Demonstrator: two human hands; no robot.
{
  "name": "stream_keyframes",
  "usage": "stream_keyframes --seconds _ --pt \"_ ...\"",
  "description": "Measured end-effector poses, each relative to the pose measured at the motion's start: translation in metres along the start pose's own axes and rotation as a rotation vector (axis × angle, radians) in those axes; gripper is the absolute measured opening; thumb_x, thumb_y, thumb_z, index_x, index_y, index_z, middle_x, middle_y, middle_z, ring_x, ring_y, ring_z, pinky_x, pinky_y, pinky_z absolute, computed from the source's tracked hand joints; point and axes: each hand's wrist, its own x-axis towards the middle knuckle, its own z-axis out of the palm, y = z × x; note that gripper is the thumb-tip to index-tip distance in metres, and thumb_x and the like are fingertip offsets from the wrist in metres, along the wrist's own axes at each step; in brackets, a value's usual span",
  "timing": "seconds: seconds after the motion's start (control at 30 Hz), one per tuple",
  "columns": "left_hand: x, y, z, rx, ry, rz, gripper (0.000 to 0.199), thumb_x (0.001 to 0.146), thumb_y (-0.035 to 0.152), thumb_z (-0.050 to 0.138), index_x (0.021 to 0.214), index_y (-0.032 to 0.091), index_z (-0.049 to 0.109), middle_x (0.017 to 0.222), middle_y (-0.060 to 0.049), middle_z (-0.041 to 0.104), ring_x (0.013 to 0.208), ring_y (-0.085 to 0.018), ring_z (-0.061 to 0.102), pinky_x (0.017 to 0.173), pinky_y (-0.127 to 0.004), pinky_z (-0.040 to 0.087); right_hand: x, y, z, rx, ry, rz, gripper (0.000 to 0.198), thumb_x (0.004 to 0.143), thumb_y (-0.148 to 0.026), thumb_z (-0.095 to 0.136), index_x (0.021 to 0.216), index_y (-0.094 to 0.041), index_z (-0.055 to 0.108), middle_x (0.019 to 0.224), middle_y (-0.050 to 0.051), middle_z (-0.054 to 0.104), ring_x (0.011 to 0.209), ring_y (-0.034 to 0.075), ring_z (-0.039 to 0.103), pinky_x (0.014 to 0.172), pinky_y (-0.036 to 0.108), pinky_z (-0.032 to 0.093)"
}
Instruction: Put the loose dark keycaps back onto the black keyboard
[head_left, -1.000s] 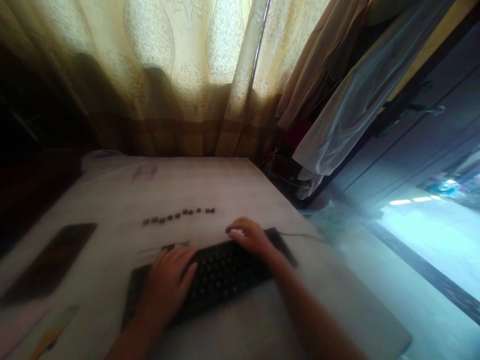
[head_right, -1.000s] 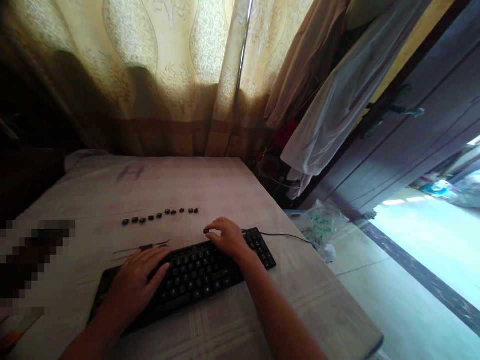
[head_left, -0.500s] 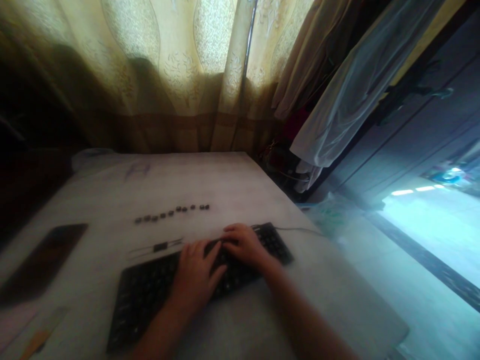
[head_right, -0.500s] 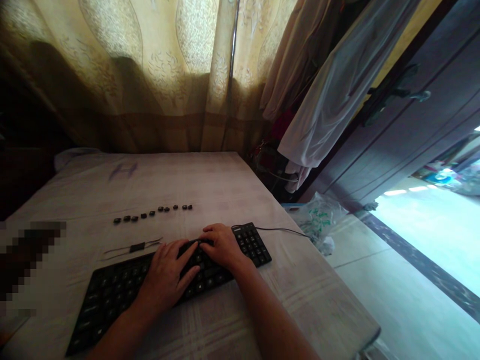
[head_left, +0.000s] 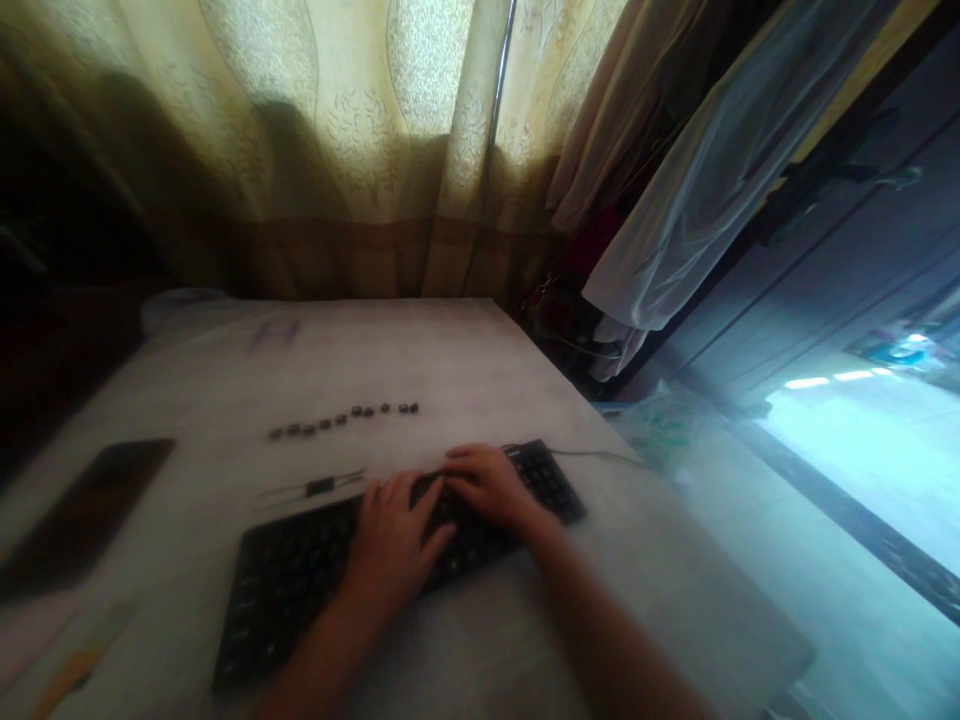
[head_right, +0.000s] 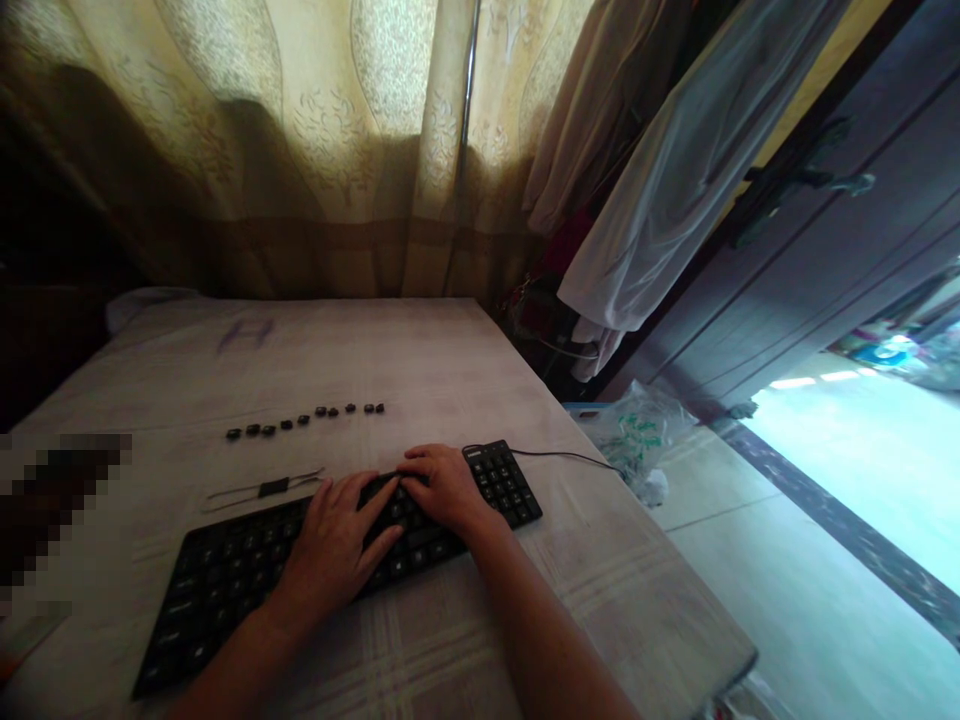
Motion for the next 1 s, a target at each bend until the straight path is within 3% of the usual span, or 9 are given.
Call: stream_keyframes --seconds 0.53,1.0 --pt "-0.0014 -0.0017 0.0025 -0.042 0.03 0.01 0.044 0.089 0.044 0.054 0.127 0.023 0.06 0.129 -0.013 0.06 0.12 -0.031 0.053 0.105 -0.056 0.037 -0.0026 0.0026 0.0053 0.059 0.093 0.007 0.017 0.078 -0.013 0.07 0.089 -0.023 0.076 0.104 0.006 0.074 0.101 0.021 0.067 0.096 0.039 0.047" --pt "-0.0035 -0.0039 0.0061 -0.059 0.038 -0.008 0.046 0.088 0.045 0.054 0.126 0.018 0.059 0.13 -0.013 0.06 0.121 -0.031 0.053 0.108 -0.055 0.034 -0.0011 0.0023 0.0078 0.045 0.086 -0.014 0.015 0.079 -0.012 0.067 0.089 -0.021 0.074 0.101 0.006 0.074 0.098 0.021 0.068 0.096 0.038 0.047"
